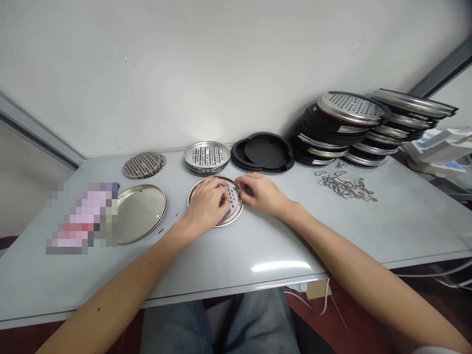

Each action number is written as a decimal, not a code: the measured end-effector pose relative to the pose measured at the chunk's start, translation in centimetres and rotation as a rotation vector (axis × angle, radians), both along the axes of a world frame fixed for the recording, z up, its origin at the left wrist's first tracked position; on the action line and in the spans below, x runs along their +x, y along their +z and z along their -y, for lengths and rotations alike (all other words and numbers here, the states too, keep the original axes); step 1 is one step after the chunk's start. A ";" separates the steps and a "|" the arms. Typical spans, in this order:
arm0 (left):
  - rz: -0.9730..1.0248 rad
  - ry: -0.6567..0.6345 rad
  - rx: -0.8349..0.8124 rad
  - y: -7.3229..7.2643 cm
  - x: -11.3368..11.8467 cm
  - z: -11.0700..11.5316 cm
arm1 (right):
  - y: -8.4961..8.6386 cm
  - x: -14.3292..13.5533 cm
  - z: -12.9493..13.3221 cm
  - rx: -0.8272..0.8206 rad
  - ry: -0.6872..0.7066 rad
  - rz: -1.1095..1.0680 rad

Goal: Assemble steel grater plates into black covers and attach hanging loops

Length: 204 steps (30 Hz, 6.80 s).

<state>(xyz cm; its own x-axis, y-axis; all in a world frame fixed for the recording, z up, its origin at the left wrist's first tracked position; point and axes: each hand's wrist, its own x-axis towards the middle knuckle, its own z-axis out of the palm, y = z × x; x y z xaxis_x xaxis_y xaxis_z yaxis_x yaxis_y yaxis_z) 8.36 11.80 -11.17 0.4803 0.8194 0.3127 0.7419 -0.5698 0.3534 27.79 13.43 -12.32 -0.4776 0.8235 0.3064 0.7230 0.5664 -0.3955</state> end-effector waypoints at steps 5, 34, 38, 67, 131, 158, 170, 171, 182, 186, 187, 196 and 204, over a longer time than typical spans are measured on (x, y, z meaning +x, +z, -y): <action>-0.066 -0.031 0.014 0.1 -0.2 -0.1 | -0.1 -0.3 0.2 -0.002 -0.017 0.005; 0.216 -0.016 -0.017 1.9 -2.5 -0.3 | 0.1 0.3 0.0 -0.024 0.011 -0.014; 0.243 0.082 -0.075 2.7 -4.6 -0.5 | 0.7 1.5 -0.5 -0.031 0.061 0.004; -0.078 -0.114 -0.184 0.0 -5.2 1.2 | 0.8 -1.8 0.6 -0.048 0.162 -0.083; -0.133 -0.163 -0.273 0.6 -6.3 1.0 | 1.1 -0.9 0.9 0.080 0.195 0.140; -0.246 -0.144 -0.270 0.7 -5.8 1.0 | 0.9 -0.6 0.8 0.128 0.191 0.210; -0.224 -0.116 -0.257 0.6 -5.5 0.9 | 1.3 -0.6 1.1 0.107 0.197 0.214; -0.224 -0.115 -0.257 0.6 -5.5 0.9 | 1.3 -0.6 1.1 0.099 0.201 0.207; -0.228 -0.108 -0.251 0.6 -5.5 1.0 | 1.3 -0.5 1.1 0.017 0.224 0.116; -0.227 -0.132 -0.256 0.5 -5.6 1.0 | 1.2 -0.5 1.0 -0.012 0.228 0.049; -0.229 -0.136 -0.255 0.5 -5.6 1.0 | 1.2 -0.5 0.9 -0.016 0.226 0.037; -0.248 -0.150 -0.169 0.5 -5.4 1.3 | 1.5 -0.5 0.8 -0.033 0.247 0.038; -0.271 -0.132 -0.152 0.5 -5.3 1.4 | 1.7 -0.4 0.8 -0.011 0.261 0.051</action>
<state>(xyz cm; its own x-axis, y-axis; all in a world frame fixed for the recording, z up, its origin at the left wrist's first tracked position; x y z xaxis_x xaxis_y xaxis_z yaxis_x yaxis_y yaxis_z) 3.03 10.37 -10.71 0.6346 0.7719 0.0378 0.7436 -0.6233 0.2420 27.37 12.65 -10.63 -0.6887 0.6736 0.2684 0.5721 0.7322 -0.3696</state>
